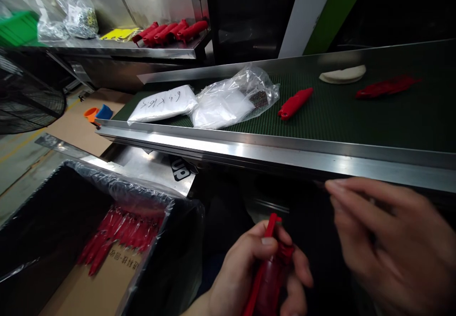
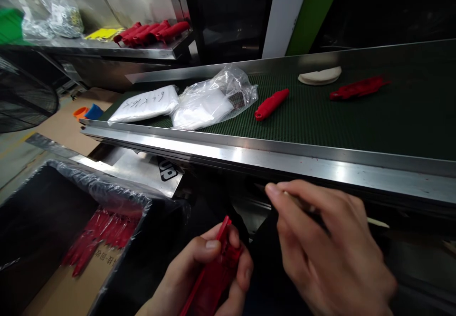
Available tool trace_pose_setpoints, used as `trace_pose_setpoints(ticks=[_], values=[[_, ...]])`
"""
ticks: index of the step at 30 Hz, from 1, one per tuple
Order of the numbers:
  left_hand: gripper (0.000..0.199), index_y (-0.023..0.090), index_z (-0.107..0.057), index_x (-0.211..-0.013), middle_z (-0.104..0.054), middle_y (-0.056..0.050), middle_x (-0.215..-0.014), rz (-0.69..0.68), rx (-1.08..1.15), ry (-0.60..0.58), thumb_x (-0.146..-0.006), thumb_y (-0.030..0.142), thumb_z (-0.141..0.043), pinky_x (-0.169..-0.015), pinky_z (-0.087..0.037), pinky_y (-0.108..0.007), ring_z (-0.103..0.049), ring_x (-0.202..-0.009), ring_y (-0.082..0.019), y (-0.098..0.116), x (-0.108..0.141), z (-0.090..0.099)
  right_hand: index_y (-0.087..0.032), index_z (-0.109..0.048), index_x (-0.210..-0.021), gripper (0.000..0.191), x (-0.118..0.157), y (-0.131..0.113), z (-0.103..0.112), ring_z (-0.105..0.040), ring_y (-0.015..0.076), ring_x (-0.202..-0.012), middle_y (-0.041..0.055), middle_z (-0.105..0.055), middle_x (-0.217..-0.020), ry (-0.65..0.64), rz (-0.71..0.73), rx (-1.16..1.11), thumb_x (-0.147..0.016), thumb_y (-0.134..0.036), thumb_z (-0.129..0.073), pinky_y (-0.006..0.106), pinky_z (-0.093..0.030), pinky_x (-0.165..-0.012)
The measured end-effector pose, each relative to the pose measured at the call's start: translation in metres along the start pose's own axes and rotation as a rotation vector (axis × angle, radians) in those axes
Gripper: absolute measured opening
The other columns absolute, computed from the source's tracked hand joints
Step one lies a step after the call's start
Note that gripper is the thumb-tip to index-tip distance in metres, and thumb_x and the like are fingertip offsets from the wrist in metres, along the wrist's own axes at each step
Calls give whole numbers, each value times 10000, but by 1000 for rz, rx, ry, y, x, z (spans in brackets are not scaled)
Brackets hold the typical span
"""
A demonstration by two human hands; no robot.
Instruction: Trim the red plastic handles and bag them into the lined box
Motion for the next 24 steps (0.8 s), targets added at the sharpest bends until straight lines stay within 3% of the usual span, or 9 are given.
trace_pose_setpoints(ticks=[7, 13, 19, 24], values=[[244, 177, -544, -999, -641, -87, -832, 26, -16, 47, -935, 323, -359, -374, -450, -147, -572, -446, -91, 9, 3, 5, -162, -591, -1289, 473, -3, -13, -6, -614, 217, -1002, 122, -601, -1173, -47, 73, -99, -849, 10, -593, 366, -492, -815], [259, 231, -564, -1021, -658, -47, -884, 103, 66, 26, -931, 392, -382, -386, -487, -171, -581, -447, -86, 6, 4, 10, -123, -594, -1218, 362, -1, -21, -25, -575, 186, -1022, 123, -588, -1150, -155, 111, -114, -884, 7, -548, 348, -458, -830], [514, 73, -624, -877, -566, -56, -531, 261, 45, 36, -900, 472, -301, -369, -403, -142, -487, -354, -88, -2, 10, 6, -177, -553, -1278, 365, 9, -26, -42, -513, 231, -1078, 110, -571, -1165, -291, 205, -96, -936, -58, -511, 419, -397, -869], [546, 76, -618, -862, -538, -43, -504, 263, 7, 11, -920, 473, -247, -350, -311, -161, -423, -323, -74, 2, 12, 1, -187, -535, -1295, 382, 13, -26, -45, -505, 259, -1085, 117, -570, -1173, -311, 215, -102, -935, -72, -477, 455, -377, -883]])
Point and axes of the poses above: each hand's wrist, its own x-axis away from the middle knuckle, its own z-axis out of the back of the hand, y = z × x, the point moved 10 cm from there along -x, towards the middle knuckle
